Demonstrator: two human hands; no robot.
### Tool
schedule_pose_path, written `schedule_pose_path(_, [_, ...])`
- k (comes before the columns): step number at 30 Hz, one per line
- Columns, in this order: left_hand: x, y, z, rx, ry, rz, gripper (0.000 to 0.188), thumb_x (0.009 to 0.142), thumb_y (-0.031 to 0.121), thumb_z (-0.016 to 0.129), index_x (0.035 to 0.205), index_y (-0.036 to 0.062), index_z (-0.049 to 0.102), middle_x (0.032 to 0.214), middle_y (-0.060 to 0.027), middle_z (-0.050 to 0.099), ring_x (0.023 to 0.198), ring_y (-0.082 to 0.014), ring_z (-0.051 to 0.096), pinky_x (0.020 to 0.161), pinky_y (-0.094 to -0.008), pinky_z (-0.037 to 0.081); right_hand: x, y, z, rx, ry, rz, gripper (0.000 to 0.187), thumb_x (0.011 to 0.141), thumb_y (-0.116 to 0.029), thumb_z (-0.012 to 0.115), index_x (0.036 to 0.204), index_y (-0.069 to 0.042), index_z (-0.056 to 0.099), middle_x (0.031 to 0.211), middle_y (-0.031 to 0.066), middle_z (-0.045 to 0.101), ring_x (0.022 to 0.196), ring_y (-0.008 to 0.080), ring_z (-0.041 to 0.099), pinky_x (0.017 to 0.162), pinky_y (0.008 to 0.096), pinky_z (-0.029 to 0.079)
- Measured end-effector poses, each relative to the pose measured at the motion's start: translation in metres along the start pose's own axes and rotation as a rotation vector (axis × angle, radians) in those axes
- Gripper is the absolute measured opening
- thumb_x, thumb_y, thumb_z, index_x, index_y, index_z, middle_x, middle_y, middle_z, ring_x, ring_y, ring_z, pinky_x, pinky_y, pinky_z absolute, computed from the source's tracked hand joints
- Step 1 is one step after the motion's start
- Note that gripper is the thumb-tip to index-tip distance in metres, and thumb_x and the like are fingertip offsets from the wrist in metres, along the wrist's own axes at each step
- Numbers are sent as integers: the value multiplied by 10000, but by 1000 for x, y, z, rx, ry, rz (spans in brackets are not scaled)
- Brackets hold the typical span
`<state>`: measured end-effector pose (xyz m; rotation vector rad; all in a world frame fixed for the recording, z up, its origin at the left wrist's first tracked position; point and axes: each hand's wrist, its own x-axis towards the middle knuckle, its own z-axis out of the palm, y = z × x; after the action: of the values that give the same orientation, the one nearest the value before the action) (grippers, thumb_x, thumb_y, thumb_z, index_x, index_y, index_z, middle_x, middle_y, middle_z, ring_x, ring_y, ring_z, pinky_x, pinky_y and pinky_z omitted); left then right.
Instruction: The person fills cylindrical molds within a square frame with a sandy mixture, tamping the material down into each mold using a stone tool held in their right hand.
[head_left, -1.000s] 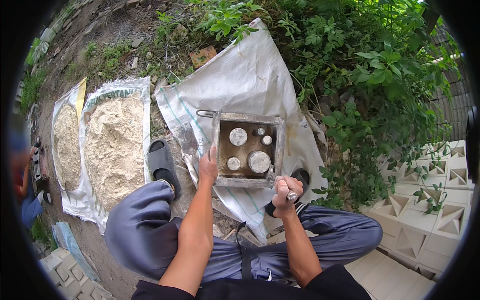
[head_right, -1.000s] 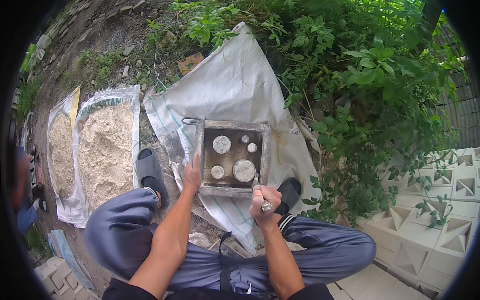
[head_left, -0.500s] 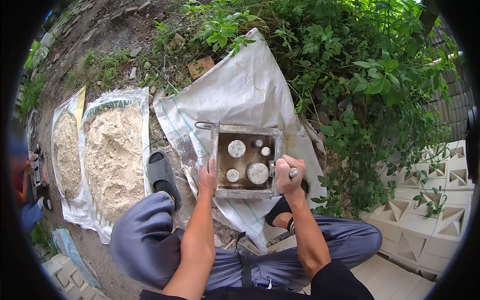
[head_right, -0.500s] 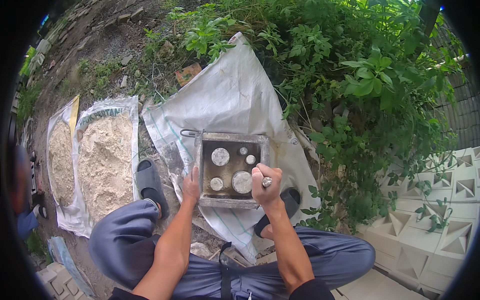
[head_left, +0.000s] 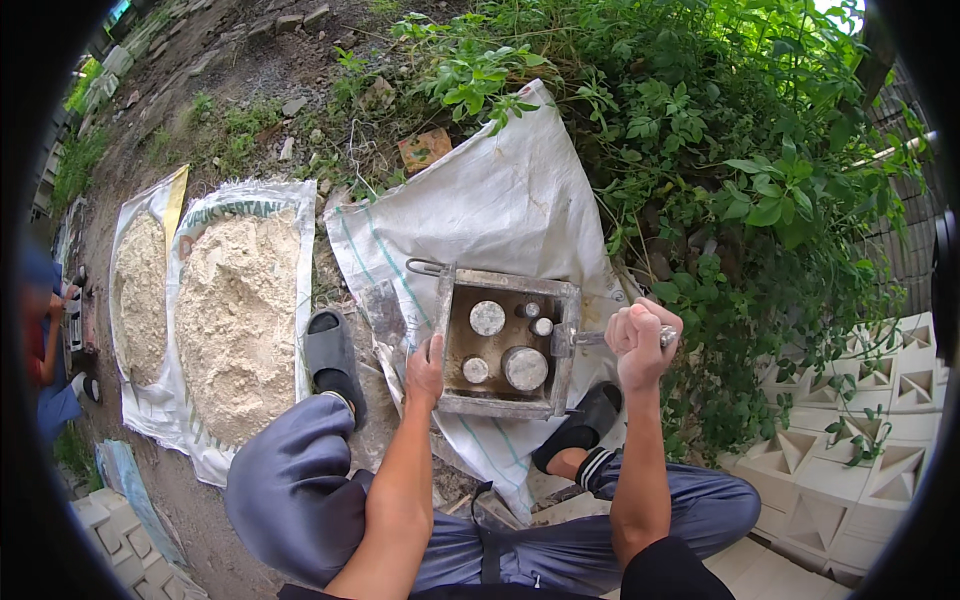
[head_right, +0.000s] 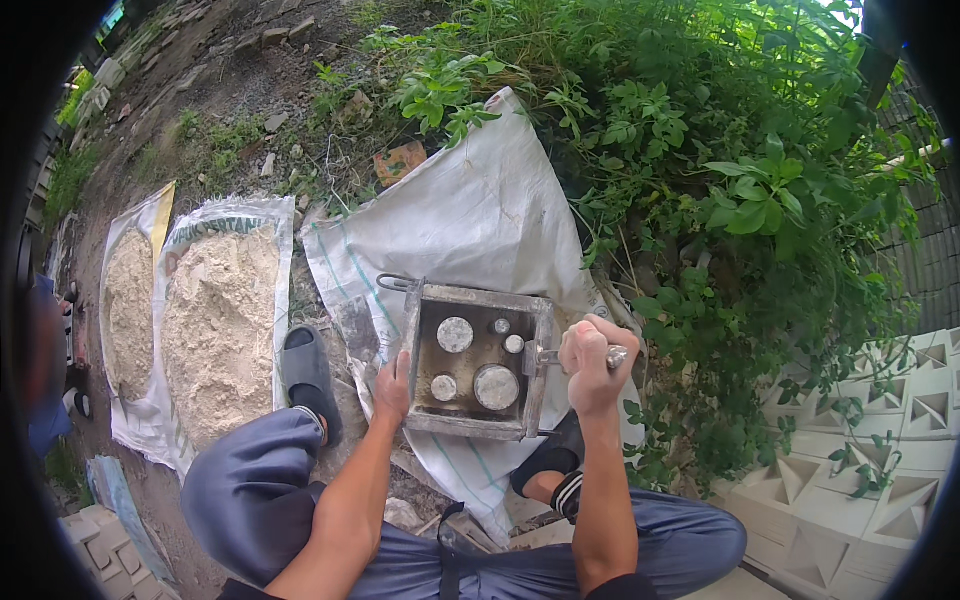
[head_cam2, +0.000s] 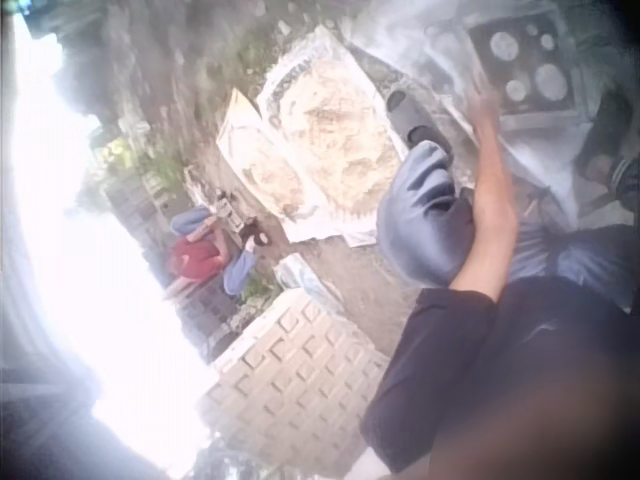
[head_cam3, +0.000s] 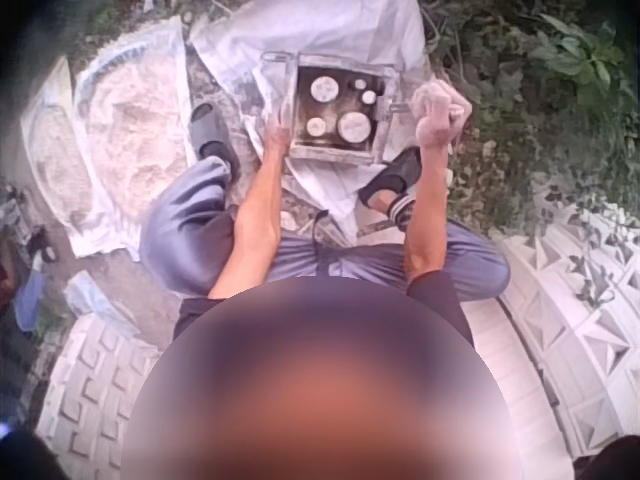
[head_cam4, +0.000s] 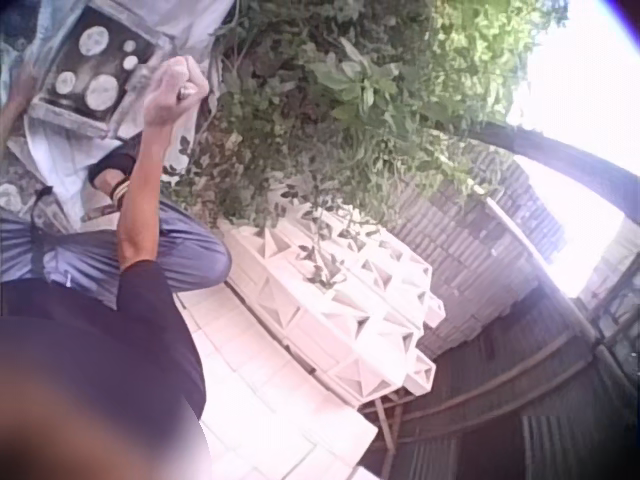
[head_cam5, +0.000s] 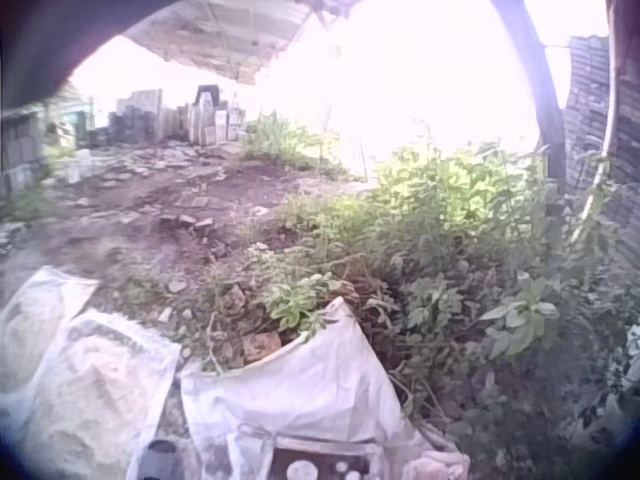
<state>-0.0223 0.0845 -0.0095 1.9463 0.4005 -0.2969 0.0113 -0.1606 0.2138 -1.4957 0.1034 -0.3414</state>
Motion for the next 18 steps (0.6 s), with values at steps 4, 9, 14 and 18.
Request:
schedule_pose_path(4, [4,-8,2,-28,-30,25,539,957,469,393,1097,-3,613,995,-289,615,975,-456,557,850,-447,421,23,-64,25,-14,209,-61,421,963,-229,503,599,-97,337,492,-43,301,425,58,255,411,256,244])
schedule_pose_path(9, [0,-4,2,-11,-19,3,539,958,460,395,1090,-16,609,989,-293,613,976,-461,554,846,-447,421,31,-54,23,-75,371,-100,421,965,-391,521,694,-108,368,593,-44,346,552,65,316,536,244,297])
schedule_pose_path(14, [2,-4,3,-13,-13,21,536,960,457,393,1098,-14,609,1004,-299,609,990,-460,553,850,-442,423,34,-41,27,-130,383,-118,440,967,-410,508,691,-99,361,608,-35,353,595,85,343,569,250,297])
schedule_pose_path(18, [1,-1,0,-10,-9,19,543,960,460,390,1097,-18,608,1010,-298,609,993,-459,553,854,-440,423,38,-43,33,-179,409,-114,447,967,-418,504,691,-98,360,608,-35,355,591,81,344,563,245,297])
